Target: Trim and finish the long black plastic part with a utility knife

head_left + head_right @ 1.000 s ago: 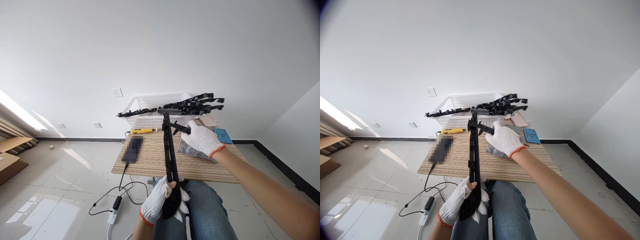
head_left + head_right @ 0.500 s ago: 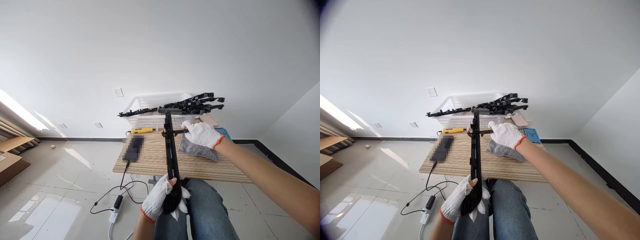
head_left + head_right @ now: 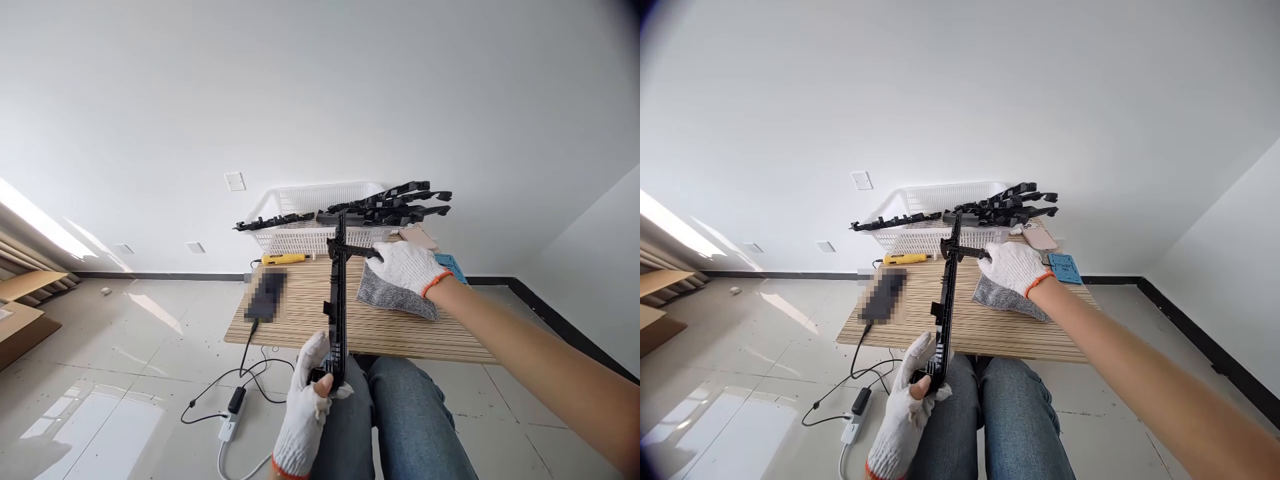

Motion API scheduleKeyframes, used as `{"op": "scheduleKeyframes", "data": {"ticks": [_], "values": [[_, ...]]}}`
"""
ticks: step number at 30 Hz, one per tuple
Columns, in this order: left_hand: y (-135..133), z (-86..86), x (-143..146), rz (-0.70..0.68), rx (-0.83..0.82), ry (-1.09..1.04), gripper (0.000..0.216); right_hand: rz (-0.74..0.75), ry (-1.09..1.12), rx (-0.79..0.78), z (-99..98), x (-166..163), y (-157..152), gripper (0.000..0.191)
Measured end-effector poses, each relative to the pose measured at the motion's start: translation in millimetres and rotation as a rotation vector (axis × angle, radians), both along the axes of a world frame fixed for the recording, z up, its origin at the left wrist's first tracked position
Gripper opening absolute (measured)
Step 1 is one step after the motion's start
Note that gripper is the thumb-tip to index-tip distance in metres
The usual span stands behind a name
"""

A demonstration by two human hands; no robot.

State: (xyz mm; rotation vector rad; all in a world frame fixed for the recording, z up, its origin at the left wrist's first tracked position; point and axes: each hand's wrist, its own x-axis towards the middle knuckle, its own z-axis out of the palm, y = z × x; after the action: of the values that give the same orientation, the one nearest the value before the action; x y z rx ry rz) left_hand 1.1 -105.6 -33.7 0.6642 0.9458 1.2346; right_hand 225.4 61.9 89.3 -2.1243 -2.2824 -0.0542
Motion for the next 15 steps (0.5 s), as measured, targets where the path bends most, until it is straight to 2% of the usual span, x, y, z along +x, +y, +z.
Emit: {"op": "scheduleKeyframes", "data": {"ticks": [3, 7, 10, 15], "values": [[-4.4, 1.5, 8.2, 0.074, 0.040, 0.229, 0.061, -0.004, -0.033, 0.012, 2.0, -2.6, -2.3, 0.046], [-8.6, -0.2, 22.3, 0.109, 0.169, 0.449, 0.050, -0.017, -0.074, 0.039, 0.9, -9.5, -9.5, 0.059], [-11.3, -7.0, 28.3, 0.137, 0.201, 0.505, 0.050, -0.040, -0.100, 0.100, -0.9, -13.6, -15.5, 0.063], [-12.5, -13.8, 29.5, 0.139, 0.227, 0.541, 0.046, -0.046, -0.113, 0.114, -2.8, -12.2, -20.5, 0.050]]}}
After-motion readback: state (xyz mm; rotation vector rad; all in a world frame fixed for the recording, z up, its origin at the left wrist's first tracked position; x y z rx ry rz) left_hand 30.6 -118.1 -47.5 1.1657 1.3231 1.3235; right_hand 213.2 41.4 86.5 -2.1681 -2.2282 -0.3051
